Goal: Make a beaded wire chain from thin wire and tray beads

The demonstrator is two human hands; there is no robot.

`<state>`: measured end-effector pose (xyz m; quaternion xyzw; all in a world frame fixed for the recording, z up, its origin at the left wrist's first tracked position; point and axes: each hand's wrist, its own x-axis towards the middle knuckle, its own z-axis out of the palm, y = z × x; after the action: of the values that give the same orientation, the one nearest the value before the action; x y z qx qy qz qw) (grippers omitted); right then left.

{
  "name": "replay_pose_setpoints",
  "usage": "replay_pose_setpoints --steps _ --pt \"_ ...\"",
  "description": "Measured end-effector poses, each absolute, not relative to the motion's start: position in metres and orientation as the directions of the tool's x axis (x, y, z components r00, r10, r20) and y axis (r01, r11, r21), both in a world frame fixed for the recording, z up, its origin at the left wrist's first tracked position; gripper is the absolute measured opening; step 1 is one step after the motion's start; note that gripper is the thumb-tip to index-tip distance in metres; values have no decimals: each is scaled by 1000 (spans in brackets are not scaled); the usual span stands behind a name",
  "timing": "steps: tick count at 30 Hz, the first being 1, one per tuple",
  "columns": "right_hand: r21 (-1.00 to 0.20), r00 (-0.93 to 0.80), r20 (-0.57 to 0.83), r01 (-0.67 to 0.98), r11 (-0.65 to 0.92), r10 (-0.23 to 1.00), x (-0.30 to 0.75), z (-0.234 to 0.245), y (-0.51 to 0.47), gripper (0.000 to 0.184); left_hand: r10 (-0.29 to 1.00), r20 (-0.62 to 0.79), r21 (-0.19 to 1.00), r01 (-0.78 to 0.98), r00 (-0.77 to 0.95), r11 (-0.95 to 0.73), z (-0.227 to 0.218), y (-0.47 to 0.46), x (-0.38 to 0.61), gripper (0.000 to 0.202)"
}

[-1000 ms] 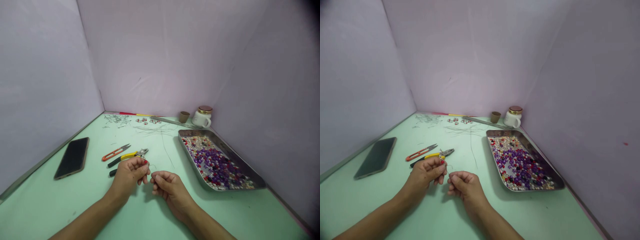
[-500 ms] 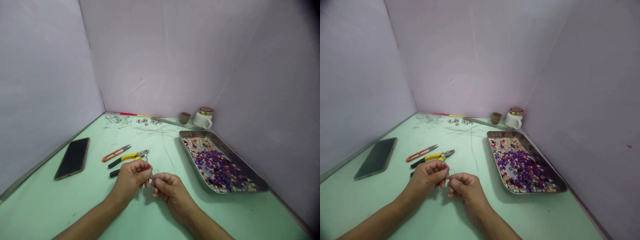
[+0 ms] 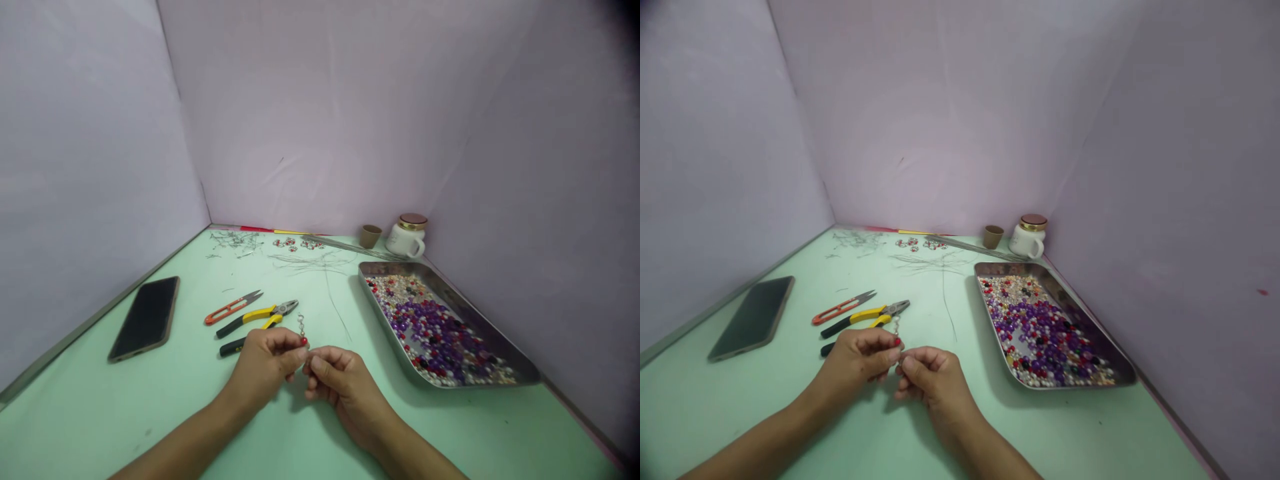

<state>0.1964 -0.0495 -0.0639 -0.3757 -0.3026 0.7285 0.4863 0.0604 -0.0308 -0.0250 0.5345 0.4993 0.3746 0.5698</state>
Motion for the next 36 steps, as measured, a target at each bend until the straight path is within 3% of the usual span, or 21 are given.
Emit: replay_pose_setpoints --steps 3,8,11,13,15,17,21,25,30,32,36 --pt "-811 -233 -259 -474 -342 937 196 -64 -50 28 933 -255 966 117 255 232 -31 -29 59 19" --pt "-824 -209 -275 -451 -342 938 198 -64 -47 31 878 -393 903 -63 271 424 -38 -24 55 18" --pt "-894 -29 -251 -377 -243 968 205 -63 -42 32 833 -462 880 43 303 473 -38 -22 52 12" --pt "-951 -2 -169 -261 -163 986 211 -59 -41 31 763 -501 864 196 408 463 -35 -22 49 7" --pt "-980 -177 -116 -138 -141 977 216 -54 -42 29 664 -525 851 322 533 415 -31 -24 46 5" --pt "-983 -386 -153 -33 -180 910 218 -50 -45 26 615 -528 849 387 586 360 -26 -26 43 4" --pt "-958 -531 -268 58 -281 804 215 -50 -53 22 585 -509 855 449 632 259 -19 -29 40 5" --pt "-939 -470 -244 -104 -327 848 212 -55 -51 20 646 -487 868 407 588 285 -16 -27 40 10" --pt "-861 -42 -209 -465 -205 977 209 -59 -45 24 875 -296 955 120 382 271 -18 -20 39 31" --pt "-845 48 -214 -510 -160 976 206 -59 -45 25 898 -264 964 115 351 238 -20 -21 41 29" --pt "-853 45 -217 -495 -167 975 199 -58 -52 24 935 -204 972 172 291 159 -24 -26 49 19"
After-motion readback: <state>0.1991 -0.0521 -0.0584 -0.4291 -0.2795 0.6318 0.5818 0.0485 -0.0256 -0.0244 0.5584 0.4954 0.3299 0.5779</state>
